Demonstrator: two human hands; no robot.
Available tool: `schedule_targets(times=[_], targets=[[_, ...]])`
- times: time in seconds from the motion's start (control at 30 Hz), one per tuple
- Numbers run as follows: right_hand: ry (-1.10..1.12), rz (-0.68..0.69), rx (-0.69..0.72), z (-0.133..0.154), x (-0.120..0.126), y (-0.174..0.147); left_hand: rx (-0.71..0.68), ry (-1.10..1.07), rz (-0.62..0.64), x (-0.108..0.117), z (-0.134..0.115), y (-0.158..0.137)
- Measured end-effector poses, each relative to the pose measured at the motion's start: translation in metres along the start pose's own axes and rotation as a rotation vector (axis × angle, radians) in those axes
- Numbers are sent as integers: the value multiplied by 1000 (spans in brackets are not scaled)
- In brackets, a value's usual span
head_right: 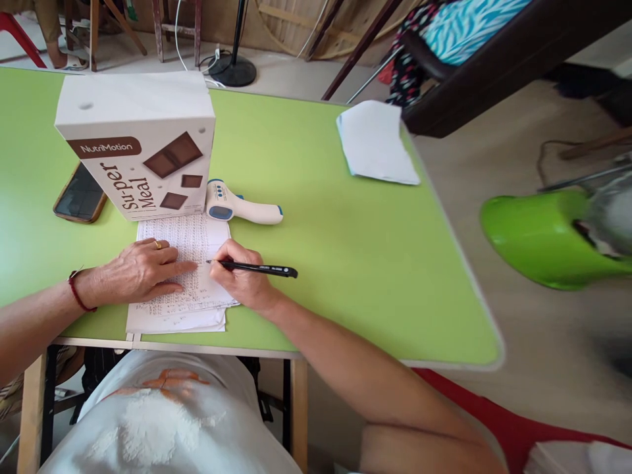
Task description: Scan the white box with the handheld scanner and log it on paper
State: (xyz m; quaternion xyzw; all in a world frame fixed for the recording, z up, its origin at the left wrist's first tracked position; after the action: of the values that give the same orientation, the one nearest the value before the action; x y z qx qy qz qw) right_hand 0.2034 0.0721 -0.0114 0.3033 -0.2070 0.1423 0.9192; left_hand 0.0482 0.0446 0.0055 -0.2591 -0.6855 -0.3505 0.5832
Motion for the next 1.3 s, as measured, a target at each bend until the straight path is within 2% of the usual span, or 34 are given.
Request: schedule_targets(times=[0.3,0.5,0.67,0.97,1.1,1.2,1.27,1.3], targets=[[2,1,2,0,-1,1,5,10,23,-1,0,0],[-26,11,-20,-1,-1,0,-11,-4,-16,0,0,0],[-24,-13,13,0,1,0,-4,-4,-10,0,0,0],[-17,28,15,0,-3,0,0,3,-2,-1,0,0],[-94,-31,116,8,5,1,-6,3,-10,-1,1,0],[-237,-68,256,16,19,5,-25,-12,-18,2,1,0],[-329,6,352,18,26,9,-10,-67,-119,14,6,0],[-371,66,384,17,28,10,24,-105,-223,25,11,-1]])
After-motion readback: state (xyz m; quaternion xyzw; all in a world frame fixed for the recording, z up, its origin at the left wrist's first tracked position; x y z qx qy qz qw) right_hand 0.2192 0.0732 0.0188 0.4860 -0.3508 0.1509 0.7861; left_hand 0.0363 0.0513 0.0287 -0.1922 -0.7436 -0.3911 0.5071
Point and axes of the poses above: each hand's wrist, its own y-axis towards the middle knuckle, its own x-axis out of the back of the hand, z = x × y, the point moved 7 cm from there along y, towards the middle knuckle, and after that the axes turned 11 degrees about x, right-handed, at the moved point
